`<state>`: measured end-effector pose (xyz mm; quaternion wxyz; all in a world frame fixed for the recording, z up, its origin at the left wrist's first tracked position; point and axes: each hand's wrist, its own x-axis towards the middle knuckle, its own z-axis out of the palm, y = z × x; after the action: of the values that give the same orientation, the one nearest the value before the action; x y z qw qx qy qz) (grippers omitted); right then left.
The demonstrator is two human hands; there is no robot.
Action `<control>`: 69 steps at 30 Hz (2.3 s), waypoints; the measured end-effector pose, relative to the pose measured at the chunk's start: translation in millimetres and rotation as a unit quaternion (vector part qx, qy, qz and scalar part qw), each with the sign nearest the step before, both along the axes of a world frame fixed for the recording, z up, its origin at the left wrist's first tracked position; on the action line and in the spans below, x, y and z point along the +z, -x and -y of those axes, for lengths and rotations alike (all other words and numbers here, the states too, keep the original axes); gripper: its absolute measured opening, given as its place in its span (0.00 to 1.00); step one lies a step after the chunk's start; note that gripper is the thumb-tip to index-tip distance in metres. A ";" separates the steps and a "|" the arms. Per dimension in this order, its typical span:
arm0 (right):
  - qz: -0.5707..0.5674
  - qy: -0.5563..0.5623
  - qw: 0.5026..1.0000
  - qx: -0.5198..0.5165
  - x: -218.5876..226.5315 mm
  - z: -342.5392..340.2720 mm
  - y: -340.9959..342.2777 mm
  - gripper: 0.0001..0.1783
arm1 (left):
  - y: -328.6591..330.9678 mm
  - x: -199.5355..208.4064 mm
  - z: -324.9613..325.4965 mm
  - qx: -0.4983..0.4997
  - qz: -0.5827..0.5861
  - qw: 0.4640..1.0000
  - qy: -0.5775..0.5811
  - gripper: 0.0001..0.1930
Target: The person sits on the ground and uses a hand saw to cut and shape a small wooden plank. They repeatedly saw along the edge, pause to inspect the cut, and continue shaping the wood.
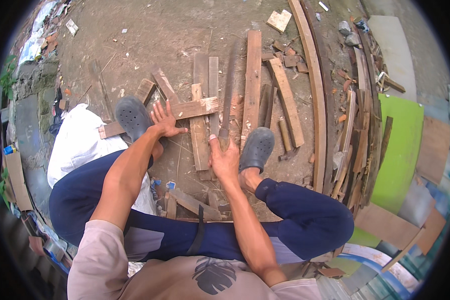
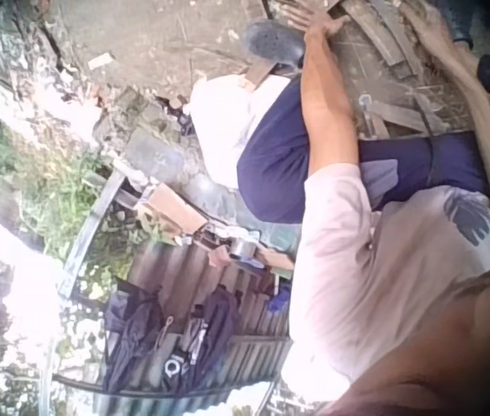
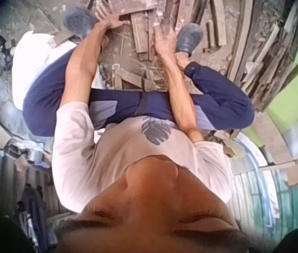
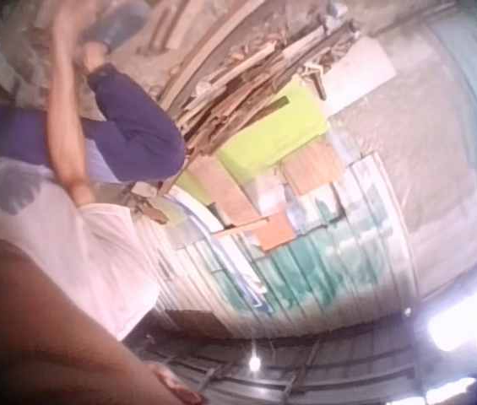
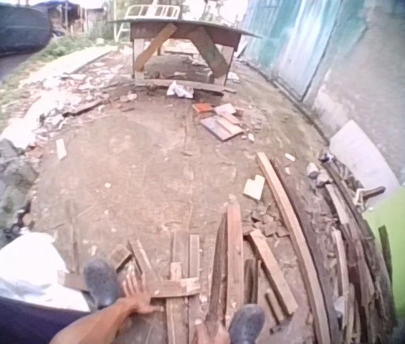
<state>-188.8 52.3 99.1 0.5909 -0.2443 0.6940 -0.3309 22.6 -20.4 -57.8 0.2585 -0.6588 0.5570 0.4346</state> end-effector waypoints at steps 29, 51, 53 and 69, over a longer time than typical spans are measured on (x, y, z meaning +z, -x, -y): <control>0.106 -0.230 0.966 0.054 -29.7 0.5 11.8 0.11 | -0.2 -1.0 0.3 0.004 0.002 1.000 -0.007 0.82; 0.081 -0.207 0.974 0.052 -49.8 -13.1 8.9 0.08 | -0.2 2.4 -0.7 -0.009 -0.005 1.000 -0.006 0.79; 0.083 -0.161 0.983 0.012 -22.8 -5.1 6.7 0.08 | -3.3 -0.8 -3.0 -0.007 0.006 1.000 -0.006 0.80; -0.037 -0.021 0.998 0.045 -54.3 -26.5 1.3 0.08 | -0.1 -3.2 -0.5 -0.006 0.004 1.000 -0.001 0.81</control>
<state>-190.2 78.9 44.8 0.5843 -0.2754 0.7101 -0.2802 22.7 -19.9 -61.0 0.2639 -0.6567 0.5595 0.4314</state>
